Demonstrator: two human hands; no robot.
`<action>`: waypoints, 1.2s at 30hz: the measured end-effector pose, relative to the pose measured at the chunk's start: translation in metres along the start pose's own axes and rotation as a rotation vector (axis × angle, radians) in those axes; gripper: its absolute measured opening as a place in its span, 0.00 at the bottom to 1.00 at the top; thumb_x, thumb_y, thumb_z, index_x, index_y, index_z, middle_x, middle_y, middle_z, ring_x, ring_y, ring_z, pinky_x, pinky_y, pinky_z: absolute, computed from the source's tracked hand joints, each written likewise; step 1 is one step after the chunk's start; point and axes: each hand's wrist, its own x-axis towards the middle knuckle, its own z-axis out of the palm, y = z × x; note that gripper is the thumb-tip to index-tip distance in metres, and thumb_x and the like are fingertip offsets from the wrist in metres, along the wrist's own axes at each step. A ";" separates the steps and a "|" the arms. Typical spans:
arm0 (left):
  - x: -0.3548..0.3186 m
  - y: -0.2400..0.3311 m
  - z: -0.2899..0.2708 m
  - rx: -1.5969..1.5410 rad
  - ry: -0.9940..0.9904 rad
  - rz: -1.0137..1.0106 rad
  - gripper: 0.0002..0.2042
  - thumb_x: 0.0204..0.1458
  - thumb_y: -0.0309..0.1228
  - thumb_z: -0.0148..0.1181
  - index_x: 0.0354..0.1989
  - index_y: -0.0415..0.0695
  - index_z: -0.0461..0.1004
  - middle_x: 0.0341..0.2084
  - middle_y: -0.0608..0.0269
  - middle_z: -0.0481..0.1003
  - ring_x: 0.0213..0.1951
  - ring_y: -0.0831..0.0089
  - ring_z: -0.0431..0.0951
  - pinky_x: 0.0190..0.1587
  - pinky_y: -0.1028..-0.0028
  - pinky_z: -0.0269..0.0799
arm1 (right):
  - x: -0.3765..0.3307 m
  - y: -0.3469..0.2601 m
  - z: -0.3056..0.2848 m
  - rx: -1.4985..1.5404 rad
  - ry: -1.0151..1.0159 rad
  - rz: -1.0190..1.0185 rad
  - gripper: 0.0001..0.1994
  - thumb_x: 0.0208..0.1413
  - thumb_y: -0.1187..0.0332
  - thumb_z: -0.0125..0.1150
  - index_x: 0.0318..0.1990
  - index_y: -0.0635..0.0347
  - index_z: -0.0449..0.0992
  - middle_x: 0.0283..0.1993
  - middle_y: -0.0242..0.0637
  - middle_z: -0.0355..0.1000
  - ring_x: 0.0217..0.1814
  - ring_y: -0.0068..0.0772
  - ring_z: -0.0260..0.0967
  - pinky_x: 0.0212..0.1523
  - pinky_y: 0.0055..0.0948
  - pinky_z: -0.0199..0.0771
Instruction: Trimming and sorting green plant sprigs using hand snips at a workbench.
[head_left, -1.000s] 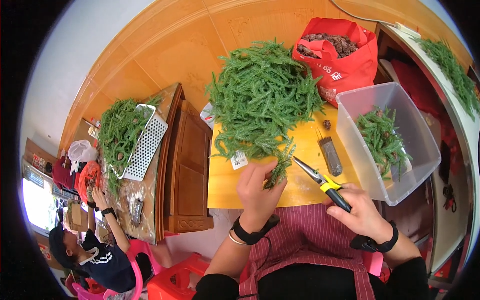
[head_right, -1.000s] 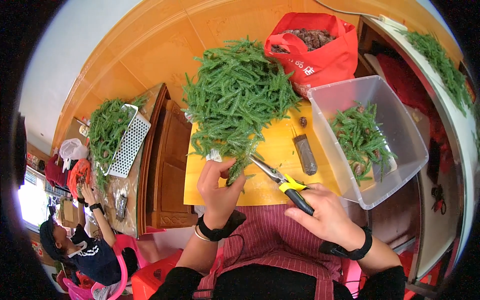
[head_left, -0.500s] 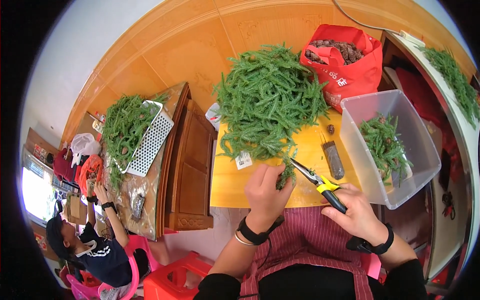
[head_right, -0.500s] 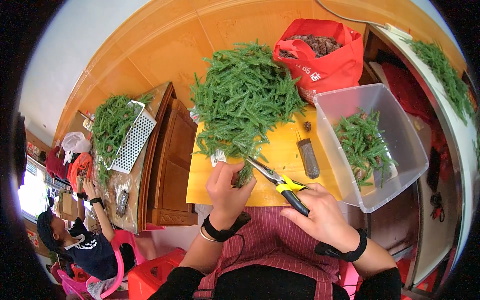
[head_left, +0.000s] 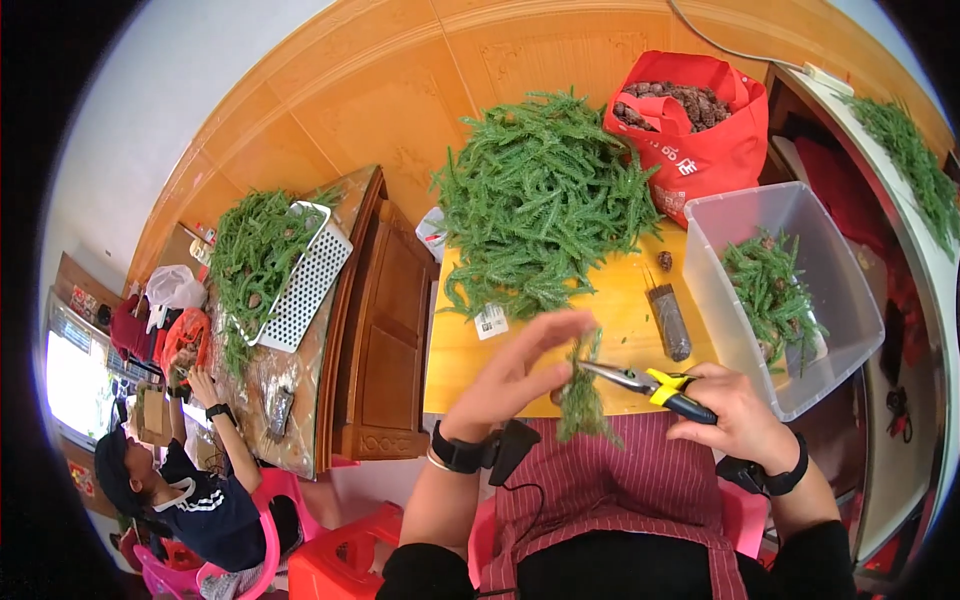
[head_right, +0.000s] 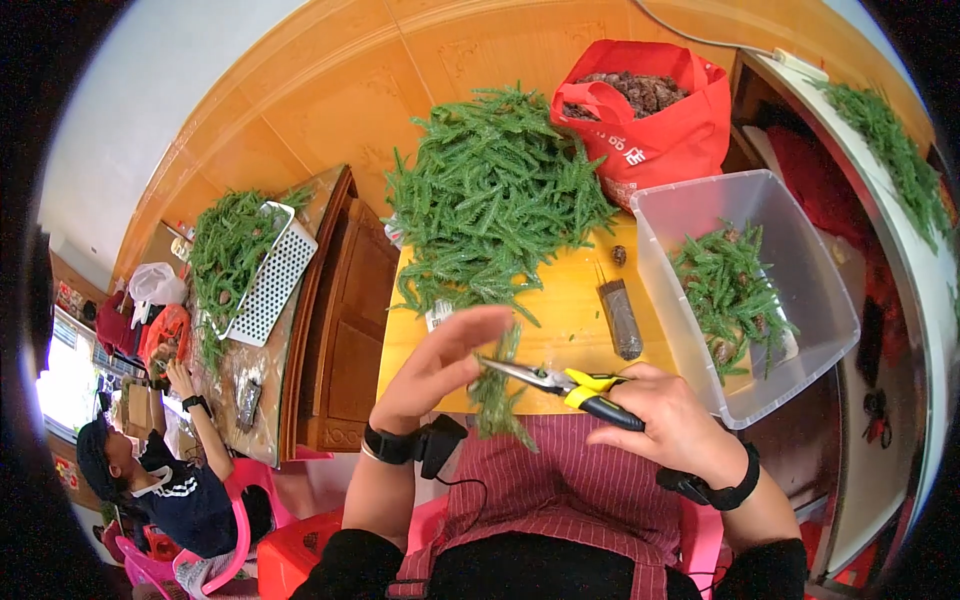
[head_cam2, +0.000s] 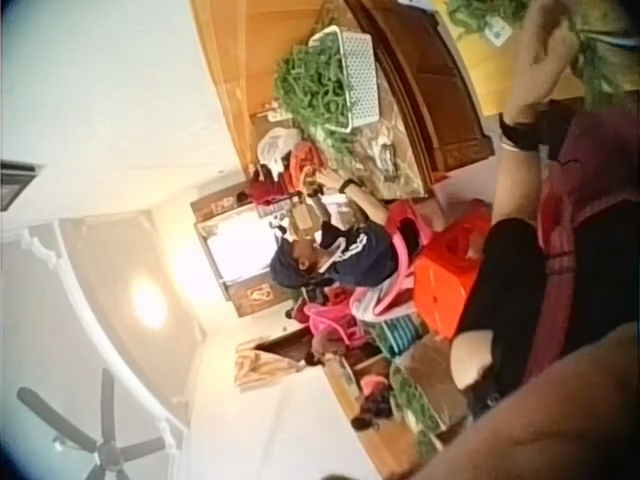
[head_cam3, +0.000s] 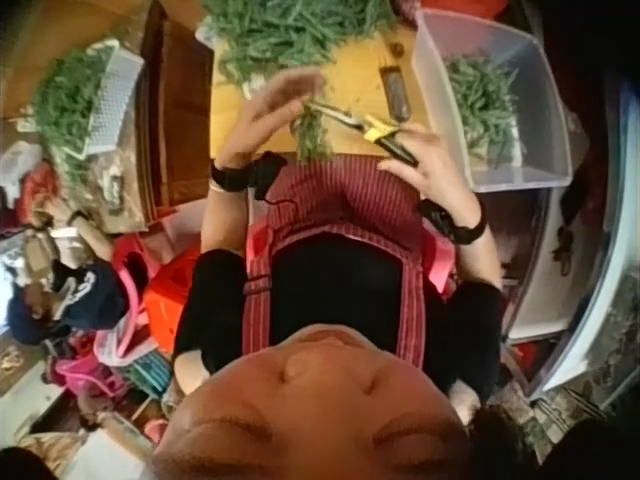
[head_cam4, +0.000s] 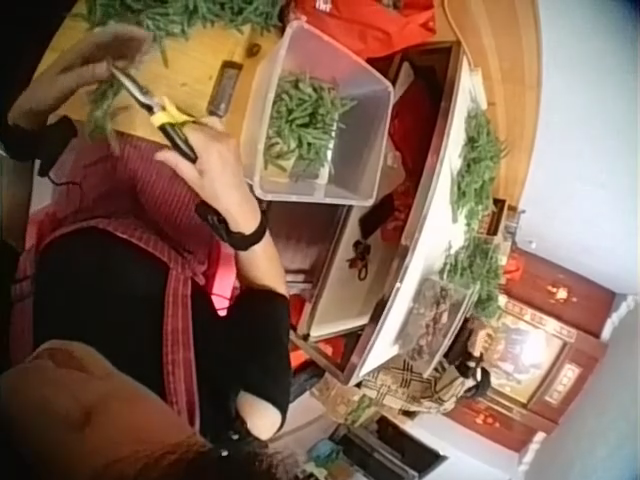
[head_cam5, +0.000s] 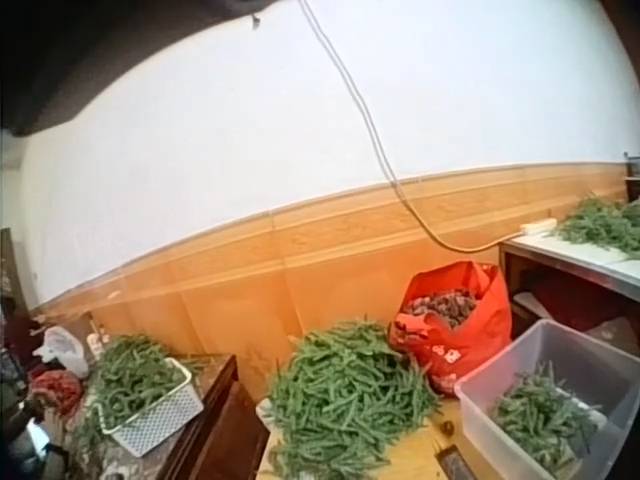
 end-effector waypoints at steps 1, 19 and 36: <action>0.000 0.004 -0.002 -0.002 -0.002 0.001 0.23 0.50 0.35 0.54 0.54 0.39 0.61 0.44 0.59 0.65 0.43 0.73 0.65 0.47 0.74 0.59 | 0.000 0.000 -0.001 -0.002 0.001 0.002 0.16 0.39 0.58 0.66 0.25 0.63 0.70 0.20 0.43 0.64 0.27 0.46 0.63 0.28 0.37 0.64; -0.009 -0.013 -0.010 -0.165 0.193 -0.254 0.08 0.48 0.29 0.57 0.34 0.43 0.66 0.30 0.68 0.69 0.35 0.82 0.67 0.39 0.80 0.62 | -0.005 0.020 0.009 1.295 -0.238 0.650 0.17 0.58 0.61 0.46 0.39 0.69 0.71 0.36 0.43 0.73 0.36 0.24 0.67 0.42 0.24 0.64; -0.010 -0.010 0.000 0.112 0.105 -0.030 0.10 0.42 0.18 0.60 0.32 0.40 0.66 0.30 0.65 0.70 0.33 0.79 0.71 0.37 0.80 0.67 | -0.008 -0.011 -0.011 0.099 -0.039 0.117 0.14 0.42 0.62 0.64 0.24 0.64 0.70 0.22 0.43 0.65 0.29 0.46 0.63 0.32 0.37 0.63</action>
